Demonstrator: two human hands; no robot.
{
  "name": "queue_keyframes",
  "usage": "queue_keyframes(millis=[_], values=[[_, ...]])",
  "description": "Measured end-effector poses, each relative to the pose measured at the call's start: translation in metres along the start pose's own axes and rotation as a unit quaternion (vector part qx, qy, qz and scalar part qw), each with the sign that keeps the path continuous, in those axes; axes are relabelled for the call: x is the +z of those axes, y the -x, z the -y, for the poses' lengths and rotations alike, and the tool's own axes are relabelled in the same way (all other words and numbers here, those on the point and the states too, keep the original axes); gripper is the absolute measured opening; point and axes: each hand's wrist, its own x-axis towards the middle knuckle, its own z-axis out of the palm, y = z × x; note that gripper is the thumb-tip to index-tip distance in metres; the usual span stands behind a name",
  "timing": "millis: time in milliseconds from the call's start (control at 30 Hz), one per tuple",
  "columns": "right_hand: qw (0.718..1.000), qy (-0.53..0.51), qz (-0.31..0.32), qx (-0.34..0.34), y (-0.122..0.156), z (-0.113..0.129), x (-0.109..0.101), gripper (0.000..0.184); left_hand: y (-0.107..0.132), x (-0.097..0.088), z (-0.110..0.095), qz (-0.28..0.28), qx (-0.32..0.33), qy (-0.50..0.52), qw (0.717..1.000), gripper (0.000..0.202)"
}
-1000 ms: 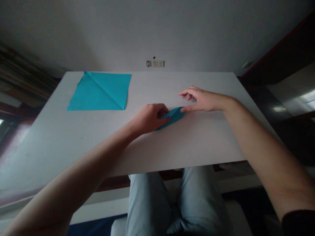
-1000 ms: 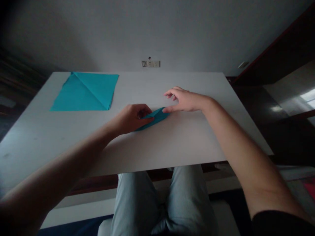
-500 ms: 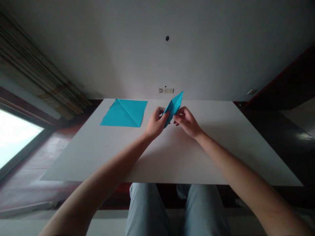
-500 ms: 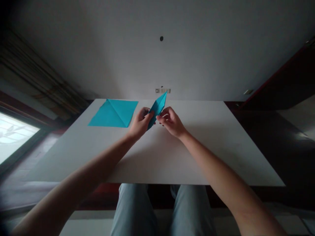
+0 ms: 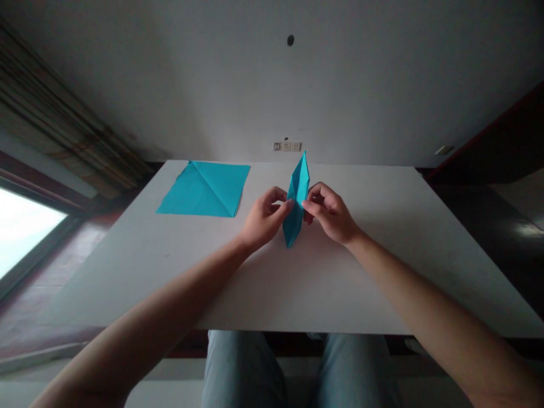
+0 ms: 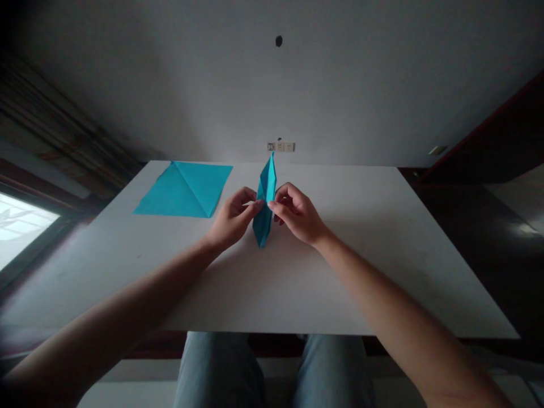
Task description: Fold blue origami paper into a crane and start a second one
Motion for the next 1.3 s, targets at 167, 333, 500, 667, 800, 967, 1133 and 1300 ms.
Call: queue_keyframes(millis=[167,333,500,667,800,967,1133,1300], values=[[1.0,-0.016,0.023,-0.004,0.003,0.006,0.003,0.048,0.001,-0.005,-0.008,-0.065,0.096,-0.097,0.989,0.037],[1.0,-0.001,0.016,-0.008,0.003,0.003,0.005,0.049,0.004,-0.007,-0.016,-0.048,0.109,-0.134,0.984,0.028],[0.998,0.046,0.002,-0.032,0.004,0.005,0.005,0.047,0.008,-0.001,-0.018,-0.033,0.092,-0.11,0.989,0.035],[0.995,0.071,-0.007,-0.067,0.005,0.014,0.003,0.043,0.01,0.001,-0.021,-0.007,0.098,-0.071,0.993,0.047],[0.996,0.064,-0.01,-0.062,0.008,0.018,0.003,0.043,0.008,0.002,-0.021,-0.002,0.076,-0.02,0.997,0.055],[0.997,0.051,-0.007,-0.056,0.011,0.015,0.005,0.042,0.009,0.005,-0.023,-0.007,0.05,0.02,0.999,0.058],[0.998,0.024,0.0,-0.064,0.009,0.014,0.004,0.037,0.007,0.003,-0.017,-0.011,0.075,0.043,0.996,0.053],[0.995,0.045,-0.007,-0.094,0.006,0.013,0.0,0.036,0.002,-0.002,-0.006,-0.033,0.134,0.033,0.99,0.057]])
